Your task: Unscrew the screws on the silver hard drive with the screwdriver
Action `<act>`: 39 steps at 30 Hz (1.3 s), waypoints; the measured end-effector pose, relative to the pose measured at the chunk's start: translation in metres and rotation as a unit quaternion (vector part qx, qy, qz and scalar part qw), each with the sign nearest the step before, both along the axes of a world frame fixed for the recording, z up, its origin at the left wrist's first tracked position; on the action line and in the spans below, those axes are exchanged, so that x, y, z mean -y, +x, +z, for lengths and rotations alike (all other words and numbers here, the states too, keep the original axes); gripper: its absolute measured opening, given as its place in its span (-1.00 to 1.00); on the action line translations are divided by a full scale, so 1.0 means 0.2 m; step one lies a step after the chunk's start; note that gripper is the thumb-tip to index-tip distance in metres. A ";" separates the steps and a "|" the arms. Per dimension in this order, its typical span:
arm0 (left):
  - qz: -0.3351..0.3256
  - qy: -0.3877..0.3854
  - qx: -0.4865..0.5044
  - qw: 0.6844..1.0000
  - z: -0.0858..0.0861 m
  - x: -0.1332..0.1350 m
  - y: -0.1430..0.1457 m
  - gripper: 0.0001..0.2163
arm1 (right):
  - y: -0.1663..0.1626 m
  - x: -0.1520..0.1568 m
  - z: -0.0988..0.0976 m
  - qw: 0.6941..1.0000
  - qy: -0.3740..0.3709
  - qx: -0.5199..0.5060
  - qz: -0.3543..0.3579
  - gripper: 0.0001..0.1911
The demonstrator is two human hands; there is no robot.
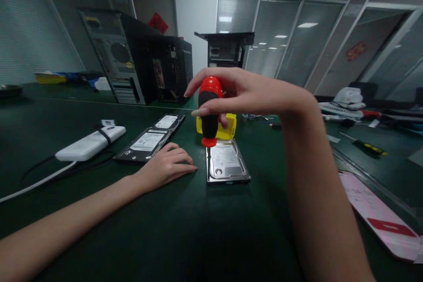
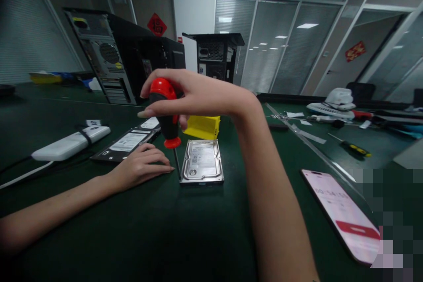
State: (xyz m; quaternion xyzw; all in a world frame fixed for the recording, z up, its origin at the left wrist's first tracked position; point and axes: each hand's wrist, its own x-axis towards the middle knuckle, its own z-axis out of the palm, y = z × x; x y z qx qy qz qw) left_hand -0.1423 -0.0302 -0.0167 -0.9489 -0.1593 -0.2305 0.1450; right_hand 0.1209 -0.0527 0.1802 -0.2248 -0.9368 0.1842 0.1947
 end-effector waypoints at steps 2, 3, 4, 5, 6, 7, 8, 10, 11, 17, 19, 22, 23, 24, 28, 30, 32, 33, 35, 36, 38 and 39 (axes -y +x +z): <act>-0.008 0.000 0.018 1.000 -0.01 -0.02 0.00 -0.74 | 0.00 0.01 0.00 1.000 -0.026 0.001 -0.012 -0.58; -0.006 -0.004 0.030 1.000 -0.02 -0.03 -0.01 -0.74 | 0.00 0.02 0.01 0.999 -0.036 -0.001 -0.018 -0.59; 0.002 -0.005 0.043 0.999 -0.02 -0.04 -0.02 -0.74 | 0.00 0.03 0.01 0.999 -0.042 0.001 -0.024 -0.58; 0.009 -0.004 0.054 0.998 -0.03 -0.05 -0.02 -0.75 | 0.00 0.04 0.02 0.998 -0.055 0.001 -0.029 -0.56; 0.016 -0.008 0.056 0.998 -0.03 -0.06 -0.03 -0.76 | -0.01 0.06 0.02 0.997 -0.059 0.002 -0.040 -0.55; 0.019 -0.010 0.056 0.998 -0.03 -0.06 -0.04 -0.76 | -0.01 0.07 0.03 0.997 -0.056 0.005 -0.056 -0.54; 0.021 -0.012 0.061 0.998 -0.03 -0.06 -0.04 -0.76 | -0.03 0.08 0.04 0.996 -0.047 0.013 -0.072 -0.54; 0.026 -0.015 0.073 0.997 -0.03 -0.06 -0.05 -0.76 | -0.05 0.11 0.05 0.995 -0.029 0.019 -0.093 -0.55; 0.026 -0.017 0.080 0.996 -0.02 -0.05 -0.06 -0.76 | -0.07 0.12 0.05 0.995 -0.028 0.021 -0.096 -0.56; 0.019 -0.011 0.085 0.996 -0.02 -0.05 -0.06 -0.75 | -0.10 0.14 0.05 0.994 -0.054 0.020 -0.098 -0.57; 0.021 -0.008 0.081 0.996 -0.02 -0.05 -0.06 -0.76 | -0.09 0.14 0.05 0.994 -0.053 0.020 -0.095 -0.58; 0.027 -0.009 0.075 0.997 -0.03 -0.05 -0.06 -0.77 | -0.08 0.15 0.06 0.993 -0.060 0.027 -0.094 -0.56; 0.028 -0.009 0.073 0.997 -0.02 -0.05 -0.06 -0.77 | -0.07 0.15 0.06 0.993 -0.057 0.029 -0.096 -0.55; 0.030 -0.010 0.070 0.997 -0.02 -0.05 -0.06 -0.76 | -0.07 0.15 0.06 0.993 -0.053 0.029 -0.099 -0.55; 0.035 -0.020 0.071 0.997 -0.01 -0.02 -0.07 -0.73 | -0.04 0.16 0.07 0.991 -0.061 0.042 -0.110 -0.52; 0.040 -0.027 0.083 0.995 0.00 -0.01 -0.06 -0.73 | -0.02 0.17 0.07 0.990 -0.068 0.046 -0.118 -0.53; 0.044 -0.042 0.104 0.993 0.00 -0.01 -0.03 -0.73 | 0.00 0.18 0.08 0.988 -0.079 0.045 -0.127 -0.54; 0.045 -0.055 0.117 0.991 0.01 -0.02 0.00 -0.74 | 0.01 0.18 0.08 0.986 -0.088 0.046 -0.134 -0.53; 0.033 -0.069 0.135 0.988 0.03 -0.05 0.08 -0.75 | 0.04 0.19 0.08 0.981 -0.109 0.051 -0.150 -0.48; 0.029 -0.072 0.124 0.989 0.05 -0.08 0.13 -0.76 | 0.05 0.19 0.08 0.979 -0.118 0.052 -0.156 -0.47; 0.032 -0.074 0.096 0.992 0.09 -0.13 0.25 -0.78 | 0.07 0.20 0.08 0.978 -0.130 0.052 -0.157 -0.47; 0.026 -0.074 0.076 0.994 0.12 -0.16 0.31 -0.80 | 0.07 0.20 0.09 0.977 -0.132 0.053 -0.157 -0.49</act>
